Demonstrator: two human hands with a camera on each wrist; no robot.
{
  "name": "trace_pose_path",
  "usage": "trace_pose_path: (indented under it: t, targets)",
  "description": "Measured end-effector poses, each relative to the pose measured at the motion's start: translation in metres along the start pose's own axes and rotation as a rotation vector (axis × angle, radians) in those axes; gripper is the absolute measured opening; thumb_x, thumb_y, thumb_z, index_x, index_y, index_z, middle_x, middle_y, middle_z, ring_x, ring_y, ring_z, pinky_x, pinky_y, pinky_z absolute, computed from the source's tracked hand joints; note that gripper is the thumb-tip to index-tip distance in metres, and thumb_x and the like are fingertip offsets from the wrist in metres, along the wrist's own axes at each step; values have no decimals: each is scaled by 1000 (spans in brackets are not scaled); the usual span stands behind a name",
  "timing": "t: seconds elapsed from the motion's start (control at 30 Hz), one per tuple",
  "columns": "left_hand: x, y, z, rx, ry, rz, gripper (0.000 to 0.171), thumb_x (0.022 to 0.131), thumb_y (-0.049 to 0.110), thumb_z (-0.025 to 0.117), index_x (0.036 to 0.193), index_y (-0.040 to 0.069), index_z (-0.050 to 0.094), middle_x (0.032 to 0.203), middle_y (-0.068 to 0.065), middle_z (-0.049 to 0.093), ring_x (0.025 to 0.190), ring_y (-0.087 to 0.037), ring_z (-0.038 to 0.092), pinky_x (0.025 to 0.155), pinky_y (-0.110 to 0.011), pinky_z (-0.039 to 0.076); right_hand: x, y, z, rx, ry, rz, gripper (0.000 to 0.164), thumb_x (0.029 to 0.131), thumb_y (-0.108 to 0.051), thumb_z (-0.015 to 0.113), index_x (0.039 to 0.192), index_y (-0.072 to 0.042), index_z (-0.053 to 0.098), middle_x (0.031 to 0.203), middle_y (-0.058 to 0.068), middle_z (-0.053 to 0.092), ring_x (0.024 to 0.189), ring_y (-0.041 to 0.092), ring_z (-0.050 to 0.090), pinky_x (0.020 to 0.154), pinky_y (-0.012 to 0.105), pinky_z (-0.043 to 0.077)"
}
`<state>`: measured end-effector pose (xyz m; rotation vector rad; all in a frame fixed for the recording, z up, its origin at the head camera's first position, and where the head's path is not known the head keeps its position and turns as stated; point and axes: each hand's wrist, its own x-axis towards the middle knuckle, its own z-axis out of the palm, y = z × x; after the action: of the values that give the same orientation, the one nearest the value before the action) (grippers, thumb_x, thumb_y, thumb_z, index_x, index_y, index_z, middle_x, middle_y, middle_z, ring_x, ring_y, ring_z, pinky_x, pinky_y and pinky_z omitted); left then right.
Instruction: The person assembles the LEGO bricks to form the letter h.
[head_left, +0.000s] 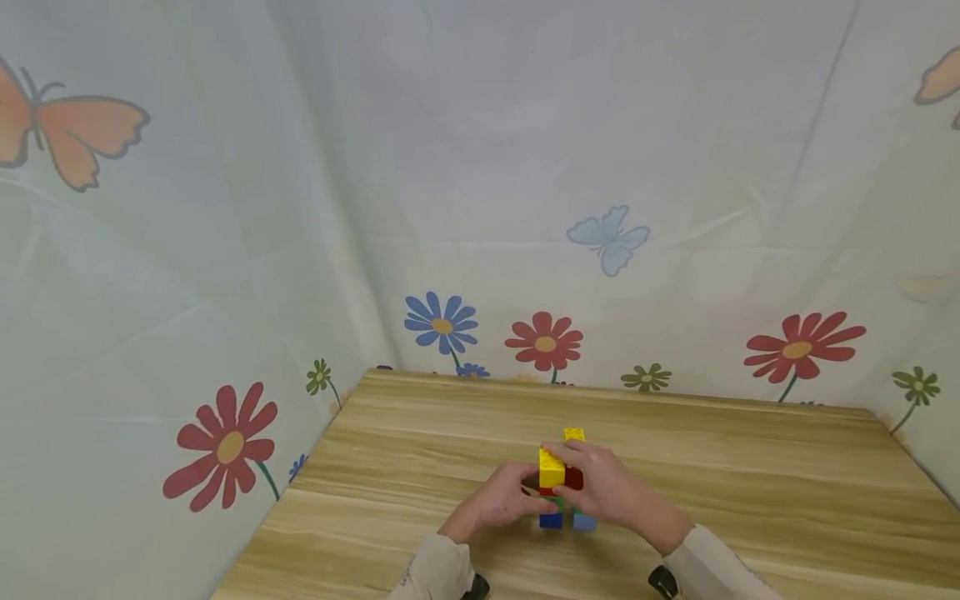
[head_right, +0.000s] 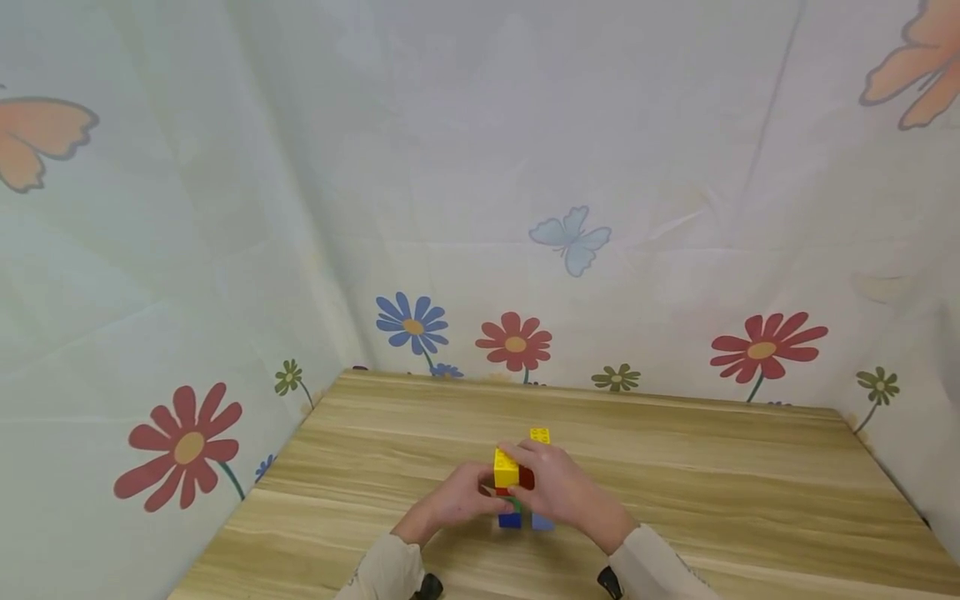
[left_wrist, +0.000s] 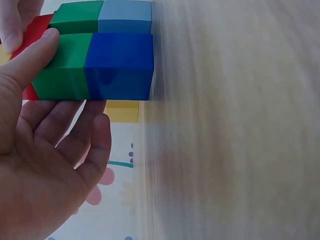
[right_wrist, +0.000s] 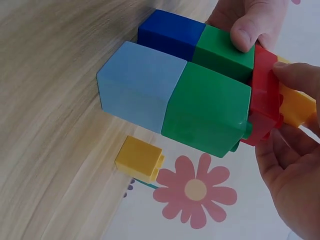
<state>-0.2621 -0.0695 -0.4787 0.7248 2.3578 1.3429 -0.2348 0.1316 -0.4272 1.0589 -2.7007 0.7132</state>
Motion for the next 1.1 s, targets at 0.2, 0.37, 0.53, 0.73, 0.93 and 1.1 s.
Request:
trace_pose_path:
  t: [0.2,0.37,0.53,0.73,0.93,1.1]
  targets:
    - [-1,0,1,-2,8,-3,29,84,27,73,112,22,67,103,13,65,90,-5,58,79,-24,49,-2,2,1,18,-5,18,59,82,-23,75,136,-13,51,128,7,56,109,25,56,89,42,48]
    - [0,0,1,-1,14,3,29,84,28,73,112,22,67,102,13,65,90,-5,58,79,-25,49,-5,5,-1,95,-21,31,60,83,-19,74,136,-11,49,124,5,57,105,23,56,89,38,48]
    - [-1,0,1,-5,15,-5,29,84,28,73,112,22,66,101,13,65,90,-5,58,79,-26,49,-10,11,-6,112,3,20,55,84,-17,74,133,-11,52,119,1,59,100,16,57,85,32,50]
    - [-1,-3,0,-8,14,-10,31,84,30,73,113,24,66,102,14,65,90,-6,58,80,-26,48,-14,20,-10,117,29,22,45,86,-18,71,128,-12,57,113,2,63,96,16,58,82,36,51]
    - [0,-4,1,-10,18,-18,32,83,31,73,114,24,66,102,14,65,90,-6,58,80,-26,48,-16,28,-15,149,55,71,36,88,-19,68,121,-8,59,111,5,64,95,21,59,78,34,51]
    - [1,-3,1,-20,15,-40,30,84,29,73,113,25,66,101,14,64,89,-6,57,80,-27,48,-15,39,-18,144,112,105,37,89,-16,67,124,-9,59,110,5,65,93,22,60,77,38,51]
